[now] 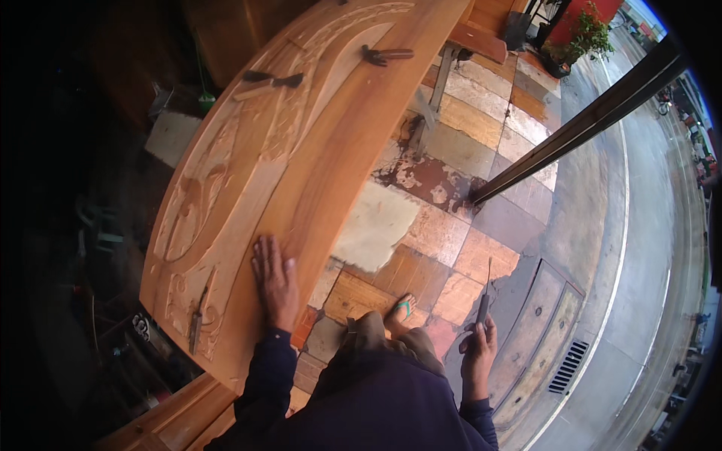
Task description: The person carves decorative patterns into a large wooden door using a chisel. They use both hands to guide the tool along the wood, removing shavings to reveal the design.
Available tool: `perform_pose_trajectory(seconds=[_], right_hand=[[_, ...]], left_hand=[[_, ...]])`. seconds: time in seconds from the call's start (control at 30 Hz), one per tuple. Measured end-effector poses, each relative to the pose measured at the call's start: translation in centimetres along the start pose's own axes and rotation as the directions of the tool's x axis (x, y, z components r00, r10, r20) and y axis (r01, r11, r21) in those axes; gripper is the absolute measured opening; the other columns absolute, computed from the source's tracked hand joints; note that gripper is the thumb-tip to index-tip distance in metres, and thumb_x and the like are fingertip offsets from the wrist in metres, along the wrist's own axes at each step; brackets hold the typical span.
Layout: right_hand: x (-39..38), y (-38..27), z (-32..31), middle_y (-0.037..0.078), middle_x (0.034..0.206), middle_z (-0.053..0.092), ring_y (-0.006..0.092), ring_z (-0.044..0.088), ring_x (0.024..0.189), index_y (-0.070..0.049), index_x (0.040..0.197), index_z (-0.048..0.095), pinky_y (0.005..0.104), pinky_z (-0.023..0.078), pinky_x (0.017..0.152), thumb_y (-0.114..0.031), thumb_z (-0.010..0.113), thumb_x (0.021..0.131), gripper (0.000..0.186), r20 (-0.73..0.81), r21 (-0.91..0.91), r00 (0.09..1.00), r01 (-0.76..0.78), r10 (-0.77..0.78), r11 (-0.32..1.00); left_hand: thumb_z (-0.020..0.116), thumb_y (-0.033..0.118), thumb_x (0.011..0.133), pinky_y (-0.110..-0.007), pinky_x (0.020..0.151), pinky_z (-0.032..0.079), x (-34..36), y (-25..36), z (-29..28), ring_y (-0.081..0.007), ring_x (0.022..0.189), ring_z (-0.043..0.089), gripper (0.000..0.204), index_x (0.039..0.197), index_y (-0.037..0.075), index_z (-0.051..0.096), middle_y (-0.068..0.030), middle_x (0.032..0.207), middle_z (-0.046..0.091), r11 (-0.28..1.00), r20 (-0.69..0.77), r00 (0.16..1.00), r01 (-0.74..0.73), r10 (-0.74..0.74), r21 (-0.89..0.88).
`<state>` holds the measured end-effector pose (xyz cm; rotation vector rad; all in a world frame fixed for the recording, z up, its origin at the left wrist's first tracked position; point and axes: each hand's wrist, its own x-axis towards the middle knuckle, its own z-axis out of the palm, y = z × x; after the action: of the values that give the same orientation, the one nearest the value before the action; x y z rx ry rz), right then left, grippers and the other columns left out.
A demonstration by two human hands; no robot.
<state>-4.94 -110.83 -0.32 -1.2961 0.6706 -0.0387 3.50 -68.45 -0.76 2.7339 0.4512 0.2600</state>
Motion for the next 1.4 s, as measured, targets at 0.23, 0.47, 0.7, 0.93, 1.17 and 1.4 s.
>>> perform_pose_trajectory(seconds=[0.23, 0.47, 0.7, 0.93, 1.17, 1.4], right_hand=[[16.6, -10.0, 3.9, 0.008, 0.109, 0.063, 0.011, 0.06, 0.069, 0.002, 0.155, 0.044, 0.0256, 0.05, 0.065, -0.01, 0.054, 0.098, 0.059, 0.24, 0.032, 0.966, 0.093, -0.098, 0.995], [31.0, -17.6, 11.4, 0.006, 0.098, 0.068, 0.0163, 0.067, 0.073, -0.001, 0.131, 0.061, 0.0279, 0.053, 0.064, -0.001, 0.066, 0.097, 0.035, 0.204, 0.172, 0.948, 0.212, -0.245, 0.962], [43.4, -25.3, 16.7, 0.008, 0.092, 0.068, 0.0189, 0.069, 0.08, -0.002, 0.119, 0.062, 0.0302, 0.056, 0.074, -0.004, 0.065, 0.094, 0.025, 0.352, 0.183, 0.91, 0.165, -0.221, 0.969], [57.4, -31.5, 24.1, 0.005, 0.11, 0.067, 0.0124, 0.06, 0.093, -0.002, 0.12, 0.063, 0.0266, 0.049, 0.085, -0.012, 0.069, 0.102, 0.022, 0.341, 0.45, 0.901, 0.095, -0.269, 0.888], [66.9, -40.0, 36.6, 0.004, 0.101, 0.066, 0.0147, 0.06, 0.091, -0.01, 0.124, 0.062, 0.0319, 0.049, 0.086, -0.036, 0.058, 0.109, 0.03, 0.39, 0.483, 0.855, 0.125, -0.341, 0.866], [73.1, -42.5, 50.5, -0.001, 0.081, 0.052, 0.0085, 0.045, 0.059, -0.011, 0.133, 0.053, 0.0228, 0.035, 0.051, -0.051, 0.057, 0.107, 0.049, 0.642, 0.147, 0.731, 0.178, -0.231, 0.973]], left_hand=[[0.041, 0.027, 0.11, -0.052, 0.13, 0.013, 1.0, 2.1, 0.0, -0.0387, 0.159, 0.02, 0.06, 0.163, 0.001, 0.03, -0.0209, 0.17, 0.026, 0.995, 0.011, 0.995, 0.099, -0.099, -0.008], [0.045, 0.029, 0.109, -0.052, 0.129, 0.016, 2.2, 2.5, 0.4, -0.0387, 0.158, 0.023, 0.059, 0.16, 0.001, 0.037, -0.0211, 0.169, 0.029, 0.983, 0.05, 0.982, 0.181, -0.183, 0.036], [0.048, 0.028, 0.11, -0.051, 0.128, 0.023, 15.3, 12.0, 4.6, -0.0391, 0.156, 0.029, 0.055, 0.157, 0.001, 0.043, -0.0202, 0.167, 0.035, 0.958, -0.228, 0.937, 0.227, -0.264, -0.174], [0.056, 0.026, 0.107, -0.051, 0.124, 0.033, 41.4, 27.6, 13.3, -0.0447, 0.152, 0.033, 0.055, 0.158, 0.012, 0.043, -0.0224, 0.166, 0.034, 0.94, -0.33, 0.942, -0.065, -0.053, -0.335], [0.058, 0.039, 0.104, -0.056, 0.126, 0.025, 53.2, 28.4, 19.2, -0.0481, 0.15, 0.035, 0.056, 0.154, 0.017, 0.051, -0.0243, 0.163, 0.038, 0.976, -0.422, 0.885, 0.136, -0.196, -0.168], [0.064, 0.024, 0.1, -0.051, 0.127, 0.025, 54.1, 28.8, 18.1, -0.0375, 0.151, 0.039, 0.049, 0.148, 0.017, 0.06, -0.0187, 0.16, 0.046, 0.955, -0.326, 0.908, 0.195, -0.262, -0.223]])
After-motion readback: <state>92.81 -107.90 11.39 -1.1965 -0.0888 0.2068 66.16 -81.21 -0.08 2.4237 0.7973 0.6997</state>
